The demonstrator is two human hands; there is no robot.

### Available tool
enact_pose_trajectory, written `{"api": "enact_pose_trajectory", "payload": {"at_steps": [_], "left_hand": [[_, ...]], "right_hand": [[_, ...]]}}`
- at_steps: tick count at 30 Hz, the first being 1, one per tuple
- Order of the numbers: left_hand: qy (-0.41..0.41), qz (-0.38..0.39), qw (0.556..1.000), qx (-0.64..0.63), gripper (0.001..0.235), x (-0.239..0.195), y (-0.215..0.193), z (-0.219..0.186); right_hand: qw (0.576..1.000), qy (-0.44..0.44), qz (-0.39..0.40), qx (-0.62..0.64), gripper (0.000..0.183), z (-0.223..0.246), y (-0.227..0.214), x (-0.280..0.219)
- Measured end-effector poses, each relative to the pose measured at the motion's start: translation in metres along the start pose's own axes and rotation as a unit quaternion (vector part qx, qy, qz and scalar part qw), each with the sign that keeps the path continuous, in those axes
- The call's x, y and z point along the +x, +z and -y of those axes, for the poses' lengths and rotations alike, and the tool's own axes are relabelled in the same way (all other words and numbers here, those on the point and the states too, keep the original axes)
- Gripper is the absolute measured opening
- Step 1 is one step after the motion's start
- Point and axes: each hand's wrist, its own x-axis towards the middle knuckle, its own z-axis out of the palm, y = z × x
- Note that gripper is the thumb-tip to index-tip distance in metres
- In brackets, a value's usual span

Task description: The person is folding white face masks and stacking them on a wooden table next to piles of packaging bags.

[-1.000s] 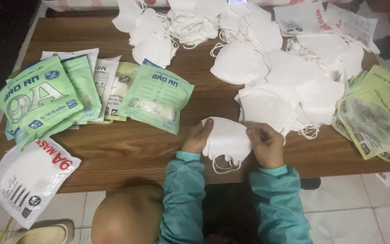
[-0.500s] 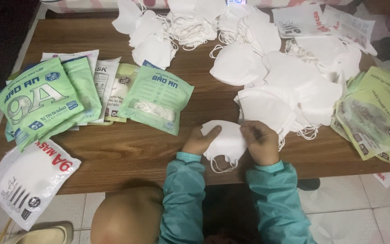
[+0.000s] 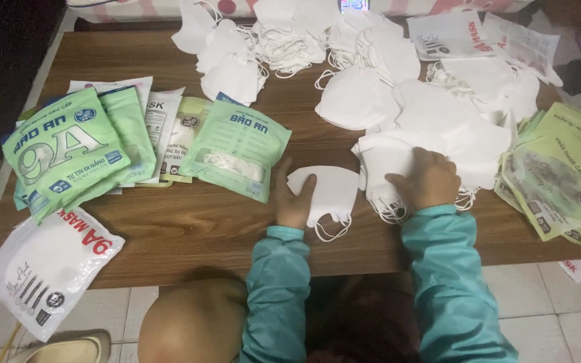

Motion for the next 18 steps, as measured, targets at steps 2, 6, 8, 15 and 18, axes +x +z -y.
{"api": "enact_pose_trajectory", "payload": {"at_steps": [2, 6, 8, 15, 18], "left_hand": [[0.032, -0.006, 0.999, -0.001, 0.072, -0.004, 0.001, -0.011], [0.081, -0.011, 0.997, -0.013, 0.06, -0.012, -0.001, -0.027], [0.1, -0.025, 0.995, -0.01, 0.041, 0.005, 0.012, 0.038], [0.009, 0.006, 0.998, -0.064, 0.025, 0.01, 0.013, 0.05], [0.001, 0.005, 0.998, -0.066, 0.023, 0.008, 0.012, 0.045]], "right_hand": [[1.0, 0.007, -0.002, 0.004, 0.077, -0.002, 0.007, 0.003], [0.999, 0.004, -0.052, -0.006, 0.071, -0.017, 0.032, 0.01], [0.995, -0.014, -0.099, -0.007, 0.065, -0.022, 0.041, 0.011], [0.962, -0.102, -0.25, -0.03, 0.027, -0.039, 0.063, 0.011], [0.952, -0.114, -0.282, -0.032, 0.02, -0.052, 0.083, 0.018]]}}
